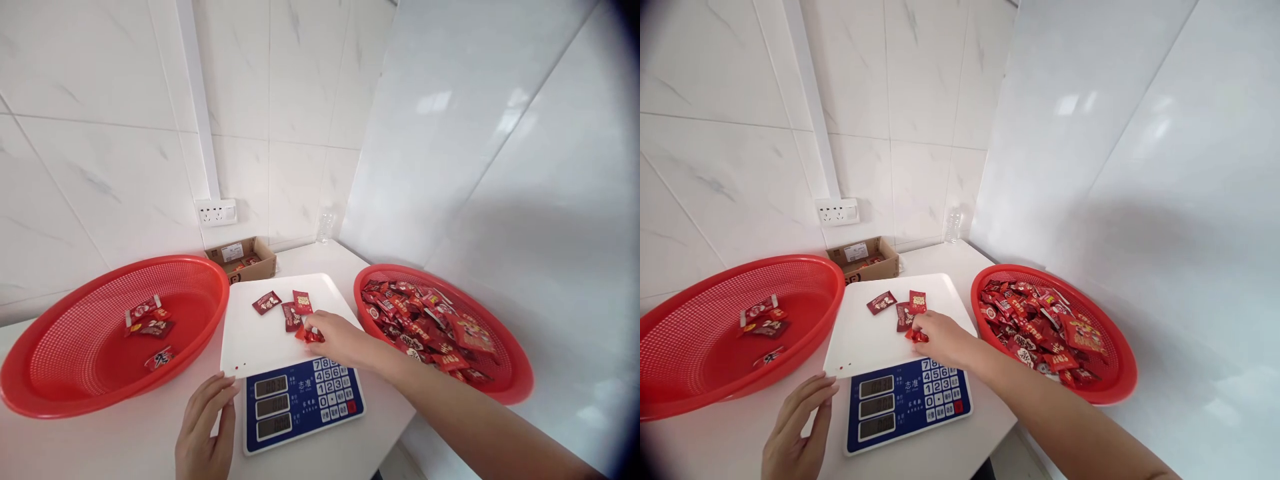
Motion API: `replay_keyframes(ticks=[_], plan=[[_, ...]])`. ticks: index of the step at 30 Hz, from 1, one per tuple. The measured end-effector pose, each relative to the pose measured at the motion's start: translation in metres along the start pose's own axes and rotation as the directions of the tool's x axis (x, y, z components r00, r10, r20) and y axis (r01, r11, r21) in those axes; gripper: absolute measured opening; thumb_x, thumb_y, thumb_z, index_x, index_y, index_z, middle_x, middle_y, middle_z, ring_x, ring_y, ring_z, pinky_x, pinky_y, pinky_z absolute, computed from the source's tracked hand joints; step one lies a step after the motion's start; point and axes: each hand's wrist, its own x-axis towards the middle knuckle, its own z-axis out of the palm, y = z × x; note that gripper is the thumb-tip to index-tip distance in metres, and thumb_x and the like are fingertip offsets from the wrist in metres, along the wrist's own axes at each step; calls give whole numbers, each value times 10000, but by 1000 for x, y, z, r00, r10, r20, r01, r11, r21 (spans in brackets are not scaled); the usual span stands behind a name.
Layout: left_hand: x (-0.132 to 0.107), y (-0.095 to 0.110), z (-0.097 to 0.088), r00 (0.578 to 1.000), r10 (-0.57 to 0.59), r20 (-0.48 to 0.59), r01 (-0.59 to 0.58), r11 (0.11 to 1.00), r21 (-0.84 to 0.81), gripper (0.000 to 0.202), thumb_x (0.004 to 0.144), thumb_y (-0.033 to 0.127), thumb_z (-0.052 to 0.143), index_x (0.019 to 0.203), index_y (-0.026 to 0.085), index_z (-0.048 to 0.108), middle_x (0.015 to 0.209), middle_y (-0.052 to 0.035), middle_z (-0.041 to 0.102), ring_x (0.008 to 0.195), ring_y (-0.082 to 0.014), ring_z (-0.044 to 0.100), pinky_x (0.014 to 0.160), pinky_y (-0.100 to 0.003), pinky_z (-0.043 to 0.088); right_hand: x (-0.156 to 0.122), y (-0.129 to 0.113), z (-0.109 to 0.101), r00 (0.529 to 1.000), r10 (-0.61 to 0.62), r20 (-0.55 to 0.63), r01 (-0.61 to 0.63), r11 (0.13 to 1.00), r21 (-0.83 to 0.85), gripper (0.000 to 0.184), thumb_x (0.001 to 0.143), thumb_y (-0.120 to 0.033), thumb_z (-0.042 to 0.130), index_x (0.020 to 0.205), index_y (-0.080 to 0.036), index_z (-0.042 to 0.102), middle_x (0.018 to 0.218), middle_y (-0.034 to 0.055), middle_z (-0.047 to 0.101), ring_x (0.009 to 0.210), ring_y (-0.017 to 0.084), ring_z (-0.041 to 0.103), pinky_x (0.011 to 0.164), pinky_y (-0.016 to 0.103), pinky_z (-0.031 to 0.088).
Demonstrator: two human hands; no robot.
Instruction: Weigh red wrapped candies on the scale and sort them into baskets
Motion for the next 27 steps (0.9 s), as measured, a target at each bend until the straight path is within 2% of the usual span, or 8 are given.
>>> replay_keyframes(ticks=[4, 11, 14, 17, 20, 23, 25, 27], plan=[[-1, -2, 1, 1000, 16, -12, -16, 1000, 9, 209, 824, 97, 522, 928, 235, 640, 920, -45, 688, 920, -182, 655, 780, -288, 542, 8, 2, 7, 999, 6, -42, -10, 997, -82, 76, 739, -173, 584, 807, -201, 564, 848, 41, 619, 747, 186, 554, 621, 258, 336], [0, -1, 0, 995, 101, 12, -101, 995, 19, 208, 824, 64, 513, 933, 200, 627, 926, -61, 667, 939, -175, 633, 802, -271, 513, 13, 5, 13, 994, 51, -101, -67, 985, -158, 204, 670, -101, 570, 836, -213, 533, 781, 22, 619, 698, 179, 548, 559, 243, 271], [1, -1, 0, 994, 110, 7, -110, 993, 41, 209, 829, 60, 505, 936, 201, 616, 925, -62, 661, 942, -180, 627, 793, -282, 505, 6, 5, -3, 979, 111, -169, -138, 978, -158, 183, 685, -101, 549, 817, -225, 518, 771, 10, 619, 686, 169, 552, 560, 239, 290], [0, -2, 1, 996, 92, -11, -90, 992, 85, 193, 834, 80, 509, 937, 210, 608, 940, -68, 654, 957, -201, 617, 785, -311, 496, -13, 16, -37, 942, 207, -263, -254, 954, -157, 145, 720, -119, 515, 810, -233, 507, 763, 23, 629, 691, 194, 568, 567, 263, 317], [-1, -4, 2, 997, 68, -30, -64, 992, 110, 179, 836, 98, 513, 932, 218, 602, 969, -76, 640, 965, -218, 605, 787, -335, 480, -48, 50, -76, 918, 313, -243, -352, 925, -140, 150, 761, -251, 533, 911, -259, 539, 906, 53, 676, 794, 252, 622, 632, 323, 405], [0, -4, 3, 998, 52, -42, -47, 993, 112, 175, 834, 97, 515, 926, 219, 600, 969, -77, 632, 960, -222, 598, 792, -341, 469, -91, 108, -103, 873, 405, -273, -444, 891, -98, 484, 665, -292, 646, 1137, -299, 542, 1300, 82, 559, 1149, 338, 532, 860, 413, 434], [0, -4, 2, 998, 54, -31, -50, 993, 103, 181, 832, 90, 517, 932, 216, 599, 970, -77, 629, 962, -221, 594, 796, -339, 464, -119, 152, -107, 821, 468, -326, -520, 849, -90, 580, 572, -209, 678, 1135, -305, 579, 1311, 99, 554, 1171, 360, 519, 888, 437, 440], [0, -4, 2, 998, 53, -19, -51, 995, 81, 186, 832, 83, 514, 934, 214, 597, 972, -77, 626, 961, -218, 592, 802, -337, 460, -143, 189, -99, 761, 493, -422, -564, 824, -54, 574, 484, -123, 680, 1026, -311, 649, 1193, 129, 632, 1092, 360, 577, 862, 434, 468]])
